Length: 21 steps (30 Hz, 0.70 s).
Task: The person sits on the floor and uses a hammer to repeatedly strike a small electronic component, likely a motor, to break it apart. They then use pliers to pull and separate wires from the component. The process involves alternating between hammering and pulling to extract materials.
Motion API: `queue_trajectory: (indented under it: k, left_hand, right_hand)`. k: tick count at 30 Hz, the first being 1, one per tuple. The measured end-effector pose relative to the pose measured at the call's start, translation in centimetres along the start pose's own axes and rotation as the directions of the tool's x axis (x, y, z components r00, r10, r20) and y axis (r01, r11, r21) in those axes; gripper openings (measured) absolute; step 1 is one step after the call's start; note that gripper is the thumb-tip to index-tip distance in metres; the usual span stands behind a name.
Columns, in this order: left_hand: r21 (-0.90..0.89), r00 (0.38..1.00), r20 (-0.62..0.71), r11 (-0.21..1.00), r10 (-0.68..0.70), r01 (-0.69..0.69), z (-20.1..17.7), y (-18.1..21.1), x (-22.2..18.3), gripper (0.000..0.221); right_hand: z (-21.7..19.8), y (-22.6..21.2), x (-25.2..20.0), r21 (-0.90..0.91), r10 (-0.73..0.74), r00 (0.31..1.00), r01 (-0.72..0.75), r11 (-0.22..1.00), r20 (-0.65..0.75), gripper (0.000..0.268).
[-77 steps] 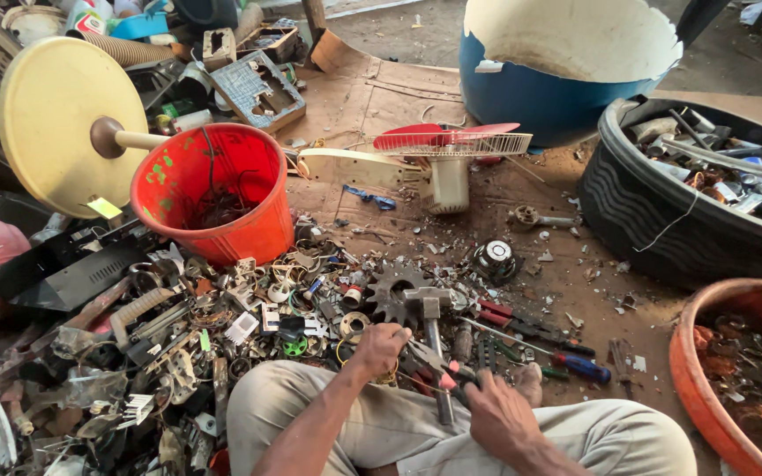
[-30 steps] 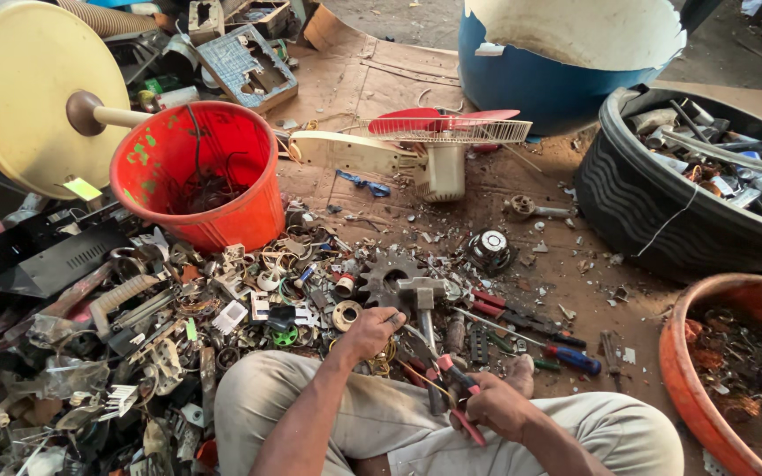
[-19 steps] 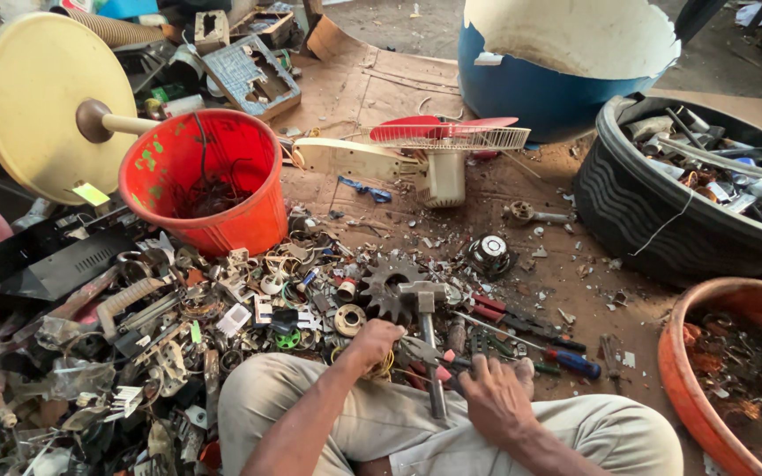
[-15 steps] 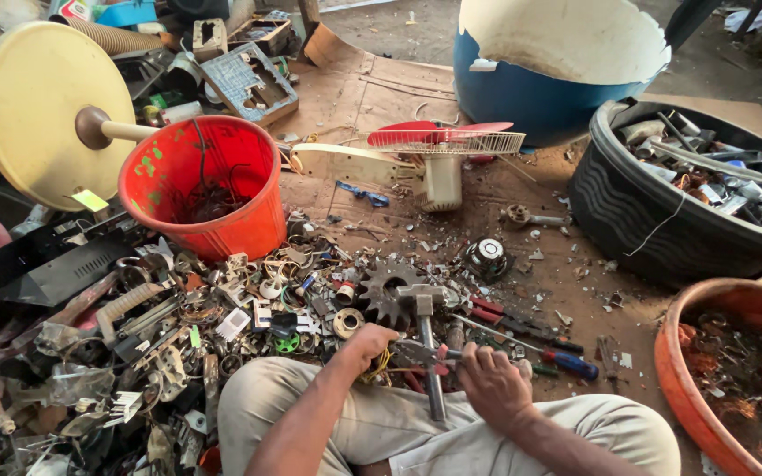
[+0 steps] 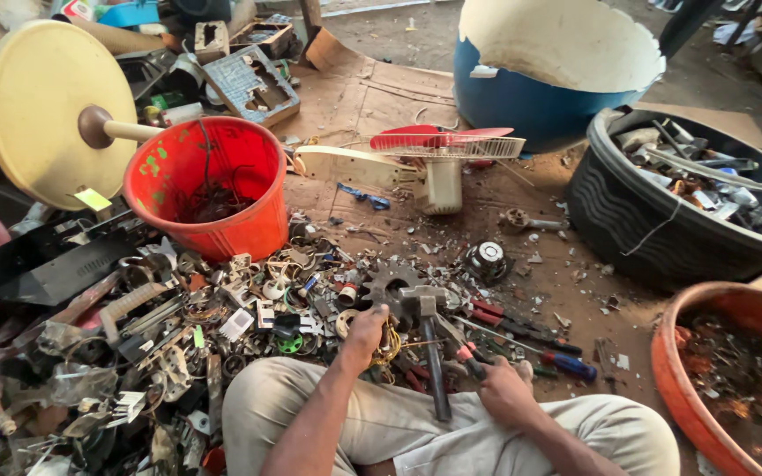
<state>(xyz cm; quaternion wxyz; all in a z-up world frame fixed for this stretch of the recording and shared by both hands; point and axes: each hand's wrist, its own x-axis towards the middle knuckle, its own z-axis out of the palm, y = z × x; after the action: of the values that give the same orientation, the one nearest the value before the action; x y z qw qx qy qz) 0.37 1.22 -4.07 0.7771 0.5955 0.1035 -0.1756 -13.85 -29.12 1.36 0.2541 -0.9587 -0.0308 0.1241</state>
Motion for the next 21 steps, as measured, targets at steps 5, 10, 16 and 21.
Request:
queue_trajectory:
  k: [5,10,16,21]
  left_hand:
    - [0.088,0.988,0.141,0.993,0.060,-0.073,0.2,0.6,-1.9,0.031]
    - [0.278,0.983,0.150,0.949,0.108,-0.146,0.8,3.4,-5.2,0.026]
    - [0.209,0.950,0.289,0.961,0.114,-0.179,2.3,6.7,-8.9,0.025]
    - [0.439,0.905,0.364,0.817,0.218,-0.374,2.9,7.1,-10.8,0.020]
  right_hand:
    - [3.4,1.9,0.3,0.371,0.209,0.976,-0.215,0.903,0.055,0.022]
    - [1.5,-1.6,-0.5,0.254,0.434,0.887,-0.461,0.850,0.157,0.031]
    - [-1.8,-7.1,-1.2,-0.098,0.298,0.953,-0.292,0.951,0.056,0.041]
    - [-3.7,-11.6,-1.5,0.171,-0.038,0.911,0.118,0.978,-0.411,0.034]
